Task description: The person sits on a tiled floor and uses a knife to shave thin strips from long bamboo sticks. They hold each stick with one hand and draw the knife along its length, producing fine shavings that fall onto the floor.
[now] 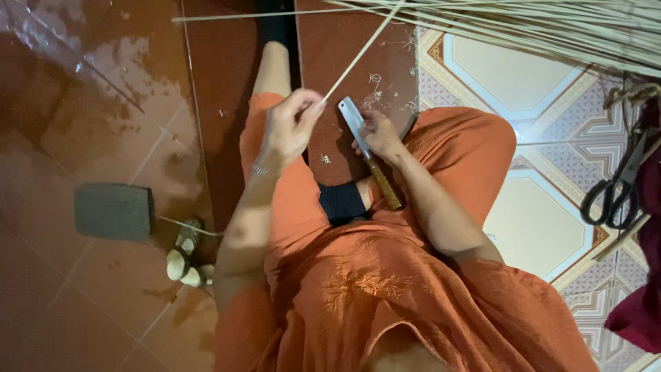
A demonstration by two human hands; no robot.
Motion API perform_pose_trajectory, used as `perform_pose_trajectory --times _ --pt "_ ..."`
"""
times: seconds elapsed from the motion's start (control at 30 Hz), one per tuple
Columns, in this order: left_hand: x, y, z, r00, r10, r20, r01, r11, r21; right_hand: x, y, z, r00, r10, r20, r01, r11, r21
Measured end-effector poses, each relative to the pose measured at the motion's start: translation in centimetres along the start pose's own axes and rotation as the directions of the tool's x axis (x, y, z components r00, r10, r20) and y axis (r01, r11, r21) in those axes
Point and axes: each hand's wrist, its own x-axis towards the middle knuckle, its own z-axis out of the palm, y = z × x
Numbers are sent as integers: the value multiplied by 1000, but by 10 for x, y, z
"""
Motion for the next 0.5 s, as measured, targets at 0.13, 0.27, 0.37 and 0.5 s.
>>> perform_pose_trajectory --times 0.13,0.27,0.37,0.5 --pt "9 1 18 994 105 36 -106 994 36 -5 3 -3 992 -53 -118 -1 909 -417" --pt "9 -6 36 997 41 64 -41 999 1 -27 -23 -19 802 -591 -86 255 470 -845" --pt "14 -15 53 982 -127 142 121 991 52 -53 -72 -24 951 -291 -100 293 956 6" --pt "5 -9 63 975 -60 213 74 995 -60 -67 -100 -24 963 -241 -121 267 916 300"
